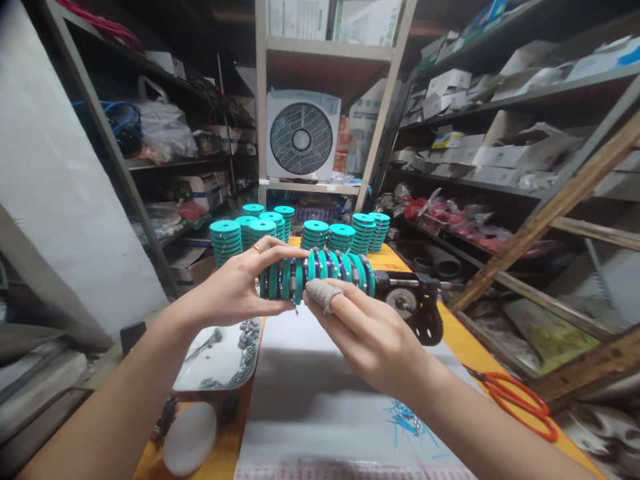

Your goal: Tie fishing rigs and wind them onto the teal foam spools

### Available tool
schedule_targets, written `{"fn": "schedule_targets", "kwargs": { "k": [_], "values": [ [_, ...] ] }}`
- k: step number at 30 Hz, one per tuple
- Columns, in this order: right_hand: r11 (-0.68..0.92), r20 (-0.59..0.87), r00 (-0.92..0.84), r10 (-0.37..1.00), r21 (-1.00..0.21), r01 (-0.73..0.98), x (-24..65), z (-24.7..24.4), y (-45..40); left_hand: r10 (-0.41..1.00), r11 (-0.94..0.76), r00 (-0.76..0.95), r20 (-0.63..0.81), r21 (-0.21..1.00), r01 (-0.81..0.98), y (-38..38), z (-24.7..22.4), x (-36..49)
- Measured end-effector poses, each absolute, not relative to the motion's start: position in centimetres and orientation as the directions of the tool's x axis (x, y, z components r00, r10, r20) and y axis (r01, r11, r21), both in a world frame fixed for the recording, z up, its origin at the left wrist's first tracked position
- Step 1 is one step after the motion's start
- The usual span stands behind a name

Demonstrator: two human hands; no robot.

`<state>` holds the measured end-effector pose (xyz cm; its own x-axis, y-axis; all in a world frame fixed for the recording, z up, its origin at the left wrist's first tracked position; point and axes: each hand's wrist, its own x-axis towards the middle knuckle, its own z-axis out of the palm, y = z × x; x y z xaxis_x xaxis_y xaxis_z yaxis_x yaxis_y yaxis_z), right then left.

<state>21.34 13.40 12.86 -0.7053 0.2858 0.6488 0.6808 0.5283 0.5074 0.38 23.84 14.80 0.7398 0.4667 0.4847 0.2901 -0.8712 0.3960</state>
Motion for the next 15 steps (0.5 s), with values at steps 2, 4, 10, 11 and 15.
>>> {"fn": "schedule_targets", "kwargs": {
  "k": [2,4,10,11,15],
  "values": [
    [0.537,0.654,-0.698,0.29,0.493,0.685,21.3,12.8,13.5,0.466,-0.872,0.742,0.481,0.391,0.294,23.9,14.7,0.4],
    [0.529,0.659,-0.7,0.277,0.503,0.683,21.3,12.7,13.6,0.468,-0.871,0.744,0.477,0.388,0.3,23.9,14.7,0.3],
    [0.564,0.659,-0.702,0.272,0.482,0.671,21.5,12.3,14.1,0.479,-0.867,0.737,0.477,0.385,0.315,23.9,14.8,0.5],
    [0.564,0.652,-0.706,0.274,0.486,0.668,21.5,12.1,14.1,0.482,-0.867,0.735,0.477,0.383,0.319,23.9,14.8,0.5],
    [0.421,0.608,-0.703,0.368,0.566,0.709,22.1,12.0,13.0,0.471,-0.875,0.738,0.483,0.365,0.32,23.9,14.9,0.7]
  ]
}}
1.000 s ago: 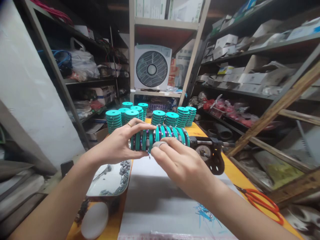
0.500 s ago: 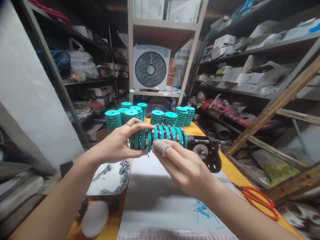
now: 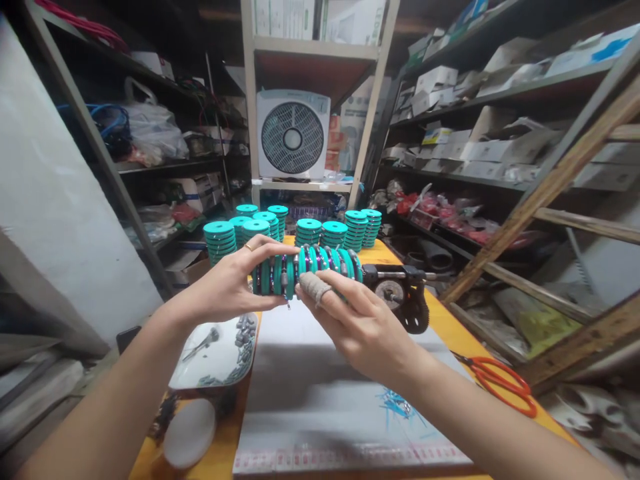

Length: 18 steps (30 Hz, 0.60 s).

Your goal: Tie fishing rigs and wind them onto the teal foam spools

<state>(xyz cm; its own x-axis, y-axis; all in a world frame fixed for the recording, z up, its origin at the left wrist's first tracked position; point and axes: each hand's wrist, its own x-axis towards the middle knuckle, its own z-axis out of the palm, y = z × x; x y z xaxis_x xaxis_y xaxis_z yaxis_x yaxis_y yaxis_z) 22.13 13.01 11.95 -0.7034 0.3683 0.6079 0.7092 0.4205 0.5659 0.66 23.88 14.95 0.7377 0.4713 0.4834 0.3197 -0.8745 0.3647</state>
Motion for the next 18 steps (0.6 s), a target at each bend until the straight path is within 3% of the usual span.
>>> {"fn": "schedule_targets", "kwargs": {
  "k": [3,5,7,8,10,12,18],
  "values": [
    [0.373,0.708,-0.593,0.383,0.468,0.801,23.5,12.5,10.3,0.455,-0.882,0.738,0.498,0.363,0.299,23.8,14.8,0.7],
    [0.397,0.803,-0.465,0.372,0.315,0.862,25.1,12.5,8.0,0.453,-0.884,0.724,0.52,0.364,0.292,23.7,14.6,0.6],
    [0.387,0.793,-0.302,0.529,0.091,0.917,27.2,11.8,5.9,0.472,-0.878,0.692,0.547,0.36,0.314,23.6,14.5,0.5],
    [0.344,0.707,-0.222,0.671,-0.032,0.938,28.3,11.1,5.1,0.49,-0.869,0.681,0.544,0.366,0.334,23.5,14.4,0.4],
    [0.153,0.38,-0.073,0.922,-0.184,0.971,30.5,9.0,4.1,0.546,-0.833,0.674,0.498,0.411,0.372,23.3,14.4,0.4],
    [-0.04,0.122,0.069,0.99,-0.223,0.974,32.2,6.8,3.7,0.592,-0.796,0.67,0.447,0.455,0.4,23.2,14.5,0.4],
    [-0.124,0.079,0.155,0.985,-0.304,0.945,33.3,3.4,4.9,0.612,-0.78,0.647,0.455,0.484,0.398,23.4,14.2,0.8]
  ]
}}
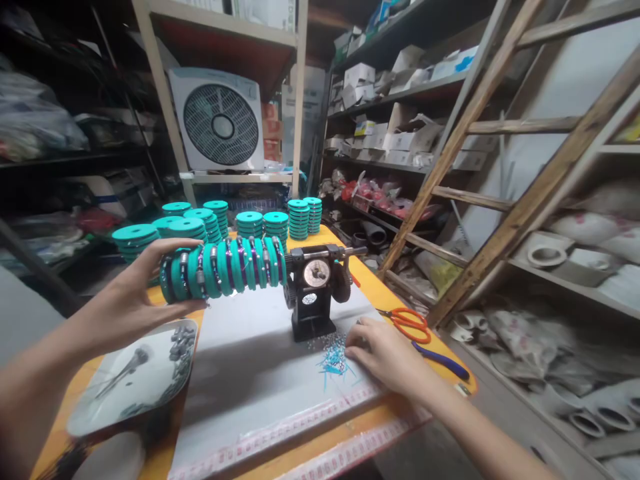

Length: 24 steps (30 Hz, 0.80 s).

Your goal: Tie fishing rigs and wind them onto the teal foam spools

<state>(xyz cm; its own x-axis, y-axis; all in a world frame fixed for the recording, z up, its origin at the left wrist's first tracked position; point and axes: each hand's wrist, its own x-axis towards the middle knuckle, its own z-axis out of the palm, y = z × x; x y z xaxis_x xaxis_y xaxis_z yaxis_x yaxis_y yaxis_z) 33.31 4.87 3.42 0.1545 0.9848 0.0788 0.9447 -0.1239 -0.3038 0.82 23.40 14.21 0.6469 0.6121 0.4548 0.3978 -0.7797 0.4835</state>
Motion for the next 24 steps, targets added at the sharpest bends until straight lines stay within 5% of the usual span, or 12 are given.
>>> {"fn": "schedule_targets", "kwargs": {
  "k": [24],
  "values": [
    [0.026,0.206,0.07,0.976,-0.432,0.902,33.13,2.37,4.34,0.622,-0.775,0.645,0.444,0.468,0.425,23.38,14.11,0.8]
  ]
}}
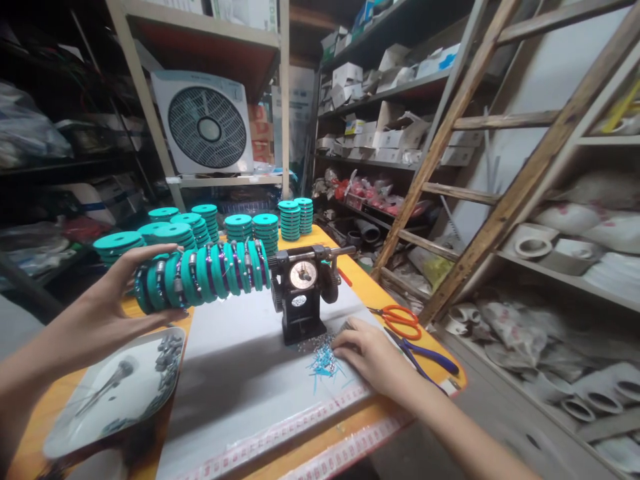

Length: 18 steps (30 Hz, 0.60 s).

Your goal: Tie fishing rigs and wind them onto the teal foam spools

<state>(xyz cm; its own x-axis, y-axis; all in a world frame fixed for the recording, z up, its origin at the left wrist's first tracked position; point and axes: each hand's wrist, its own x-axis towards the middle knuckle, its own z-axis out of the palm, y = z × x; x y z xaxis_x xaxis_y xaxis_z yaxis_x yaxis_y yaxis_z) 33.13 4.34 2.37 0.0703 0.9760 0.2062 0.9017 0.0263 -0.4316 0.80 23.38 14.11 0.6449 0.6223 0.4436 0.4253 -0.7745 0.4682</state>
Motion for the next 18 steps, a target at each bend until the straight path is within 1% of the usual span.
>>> {"fn": "schedule_targets", "kwargs": {
  "k": [9,14,18],
  "values": [
    [-0.059,0.223,0.17,0.96,-0.433,0.899,33.8,2.4,3.5,0.653,-0.75,0.623,0.431,0.483,0.452,23.4,14.0,1.0],
    [-0.124,0.206,0.221,0.953,-0.402,0.907,32.8,2.2,3.7,0.669,-0.735,0.608,0.427,0.499,0.459,23.4,13.9,0.9],
    [-0.128,0.204,0.213,0.956,-0.363,0.923,32.0,2.1,3.9,0.656,-0.748,0.62,0.431,0.487,0.452,23.4,13.9,1.0]
  ]
}}
